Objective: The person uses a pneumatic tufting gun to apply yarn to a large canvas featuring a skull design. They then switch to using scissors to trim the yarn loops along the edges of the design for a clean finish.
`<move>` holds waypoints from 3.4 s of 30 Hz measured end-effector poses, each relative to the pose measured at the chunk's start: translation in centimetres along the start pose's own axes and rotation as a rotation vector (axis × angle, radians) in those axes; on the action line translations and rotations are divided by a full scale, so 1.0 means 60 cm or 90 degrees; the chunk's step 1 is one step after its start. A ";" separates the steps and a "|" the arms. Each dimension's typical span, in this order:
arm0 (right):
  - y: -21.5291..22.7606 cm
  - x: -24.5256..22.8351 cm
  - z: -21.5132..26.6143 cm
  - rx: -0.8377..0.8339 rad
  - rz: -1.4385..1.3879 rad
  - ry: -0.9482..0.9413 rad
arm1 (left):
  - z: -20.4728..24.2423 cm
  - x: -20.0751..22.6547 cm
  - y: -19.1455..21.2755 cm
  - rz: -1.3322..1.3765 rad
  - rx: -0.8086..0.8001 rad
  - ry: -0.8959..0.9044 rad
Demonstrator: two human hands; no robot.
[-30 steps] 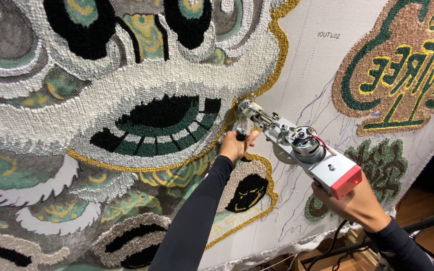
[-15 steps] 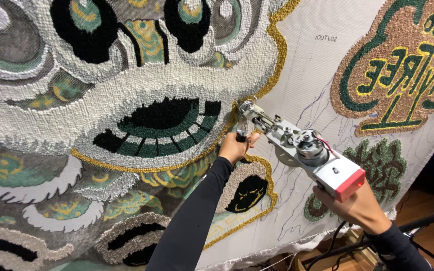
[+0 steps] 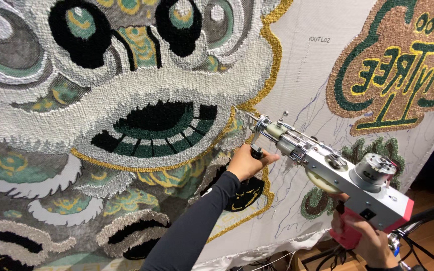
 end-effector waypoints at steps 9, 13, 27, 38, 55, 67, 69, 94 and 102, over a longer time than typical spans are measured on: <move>-0.027 -0.024 0.014 0.048 -0.003 -0.027 | 0.026 0.092 0.119 -0.708 0.144 -0.066; -0.013 -0.010 0.022 0.054 -0.006 -0.021 | 0.035 0.082 0.121 -0.930 0.182 -0.162; 0.011 0.031 0.050 0.033 -0.200 -0.061 | 0.050 0.067 0.091 -0.822 0.266 -0.134; 0.021 0.042 0.048 -0.134 -0.274 -0.064 | 0.043 -0.164 -0.142 0.248 0.004 0.207; 0.150 -0.036 0.035 0.135 -0.008 -0.101 | 0.157 -0.087 -0.196 0.103 0.381 0.153; 0.114 -0.055 0.037 0.070 0.048 -0.173 | 0.197 -0.097 -0.200 0.122 0.353 0.254; 0.119 -0.048 0.039 0.074 0.071 -0.184 | 0.202 -0.098 -0.196 0.120 0.355 0.264; 0.118 -0.089 -0.006 -0.356 0.771 -0.424 | 0.095 0.006 -0.300 -0.118 0.158 0.274; 0.313 -0.041 0.191 -0.117 0.550 -0.466 | -0.097 0.031 -0.501 -0.227 -0.097 0.006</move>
Point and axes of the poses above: each hand's wrist, its own z-axis away from the middle knuckle, its own y-axis out of the back of the hand, x = y × z, the point moved 10 cm from there along -z, towards the middle knuckle, and after that the axes turned 15 degrees about -x, right-handed, at the moved point
